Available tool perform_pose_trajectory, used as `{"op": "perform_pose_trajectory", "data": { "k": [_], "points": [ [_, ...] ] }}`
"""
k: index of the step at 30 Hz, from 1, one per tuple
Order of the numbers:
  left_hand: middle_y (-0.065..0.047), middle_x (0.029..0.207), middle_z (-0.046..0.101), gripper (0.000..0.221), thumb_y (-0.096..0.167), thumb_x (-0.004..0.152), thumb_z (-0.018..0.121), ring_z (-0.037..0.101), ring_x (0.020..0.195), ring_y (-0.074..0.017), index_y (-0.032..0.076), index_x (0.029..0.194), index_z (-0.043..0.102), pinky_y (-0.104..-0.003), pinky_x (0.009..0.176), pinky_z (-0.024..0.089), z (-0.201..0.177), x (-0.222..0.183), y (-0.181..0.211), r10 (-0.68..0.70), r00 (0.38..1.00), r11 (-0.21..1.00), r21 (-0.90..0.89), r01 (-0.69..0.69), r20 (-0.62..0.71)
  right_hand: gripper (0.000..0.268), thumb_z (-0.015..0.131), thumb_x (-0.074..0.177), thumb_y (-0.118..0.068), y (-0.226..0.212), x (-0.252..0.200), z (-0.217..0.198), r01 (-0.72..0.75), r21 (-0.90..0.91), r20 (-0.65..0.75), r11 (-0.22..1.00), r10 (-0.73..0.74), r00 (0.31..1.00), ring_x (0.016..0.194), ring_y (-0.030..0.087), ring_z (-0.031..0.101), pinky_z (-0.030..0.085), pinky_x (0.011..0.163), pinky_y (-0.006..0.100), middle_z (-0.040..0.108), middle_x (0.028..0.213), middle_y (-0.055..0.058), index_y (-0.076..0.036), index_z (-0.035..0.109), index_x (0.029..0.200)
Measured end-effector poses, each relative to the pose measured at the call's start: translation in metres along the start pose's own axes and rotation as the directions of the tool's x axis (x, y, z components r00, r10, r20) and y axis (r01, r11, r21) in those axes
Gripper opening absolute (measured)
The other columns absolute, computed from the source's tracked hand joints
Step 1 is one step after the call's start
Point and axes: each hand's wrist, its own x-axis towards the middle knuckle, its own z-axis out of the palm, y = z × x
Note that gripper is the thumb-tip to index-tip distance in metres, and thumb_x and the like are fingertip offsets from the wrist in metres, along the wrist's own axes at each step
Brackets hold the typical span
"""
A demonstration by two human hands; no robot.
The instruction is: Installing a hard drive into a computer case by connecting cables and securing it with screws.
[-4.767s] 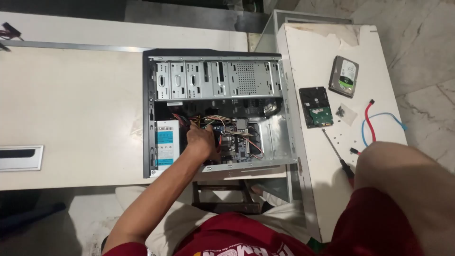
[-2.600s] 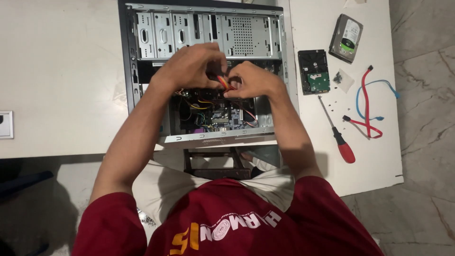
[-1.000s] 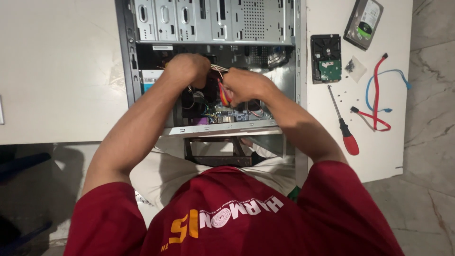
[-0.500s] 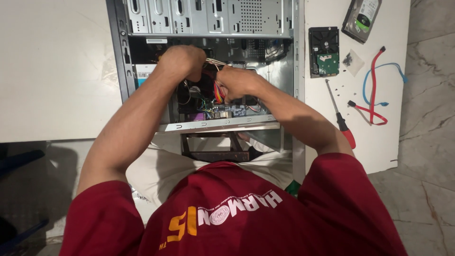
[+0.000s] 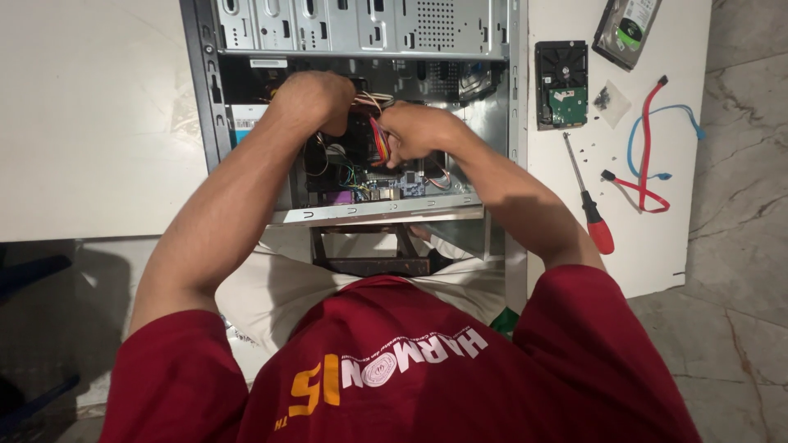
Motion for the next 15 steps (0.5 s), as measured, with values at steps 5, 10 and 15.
{"op": "perform_pose_trajectory", "data": {
  "k": [5,10,15],
  "points": [
    [-0.016,0.111,0.075,0.032,0.006,0.09,0.059,0.075,0.092,-0.0344,-0.002,0.118,0.072,-0.046,0.069,0.062,0.002,0.005,-0.001,-0.005,1.0,1.0,0.005,0.005,-0.002,0.011,0.081,0.086,-0.005,0.0,-0.005,-0.005,0.019,0.084,-0.006,0.996,-0.018,1.0,0.087,0.012,0.078,0.061,0.078,0.03,0.08,0.087,0.003,-0.008,0.071,0.088],
    [-0.017,0.118,0.075,0.037,0.007,0.09,0.059,0.075,0.099,-0.0371,-0.001,0.124,0.07,-0.048,0.075,0.063,0.002,0.003,-0.001,0.001,1.0,1.0,-0.016,-0.001,-0.02,0.01,0.069,0.091,0.004,0.0,-0.003,-0.002,-0.016,0.004,0.013,1.0,0.016,1.0,0.104,0.015,0.077,0.062,0.083,0.035,0.081,0.098,0.006,0.002,0.063,0.084],
    [-0.015,0.115,0.075,0.034,0.01,0.089,0.061,0.075,0.096,-0.0361,0.0,0.12,0.072,-0.047,0.072,0.062,0.006,0.013,-0.003,0.003,1.0,1.0,0.005,-0.003,-0.016,0.021,0.082,0.082,-0.012,-0.004,0.003,0.005,0.004,-0.128,-0.041,0.992,-0.01,0.999,0.085,0.021,0.072,0.057,0.071,0.037,0.074,0.084,0.007,-0.002,0.067,0.073]
  ]
}}
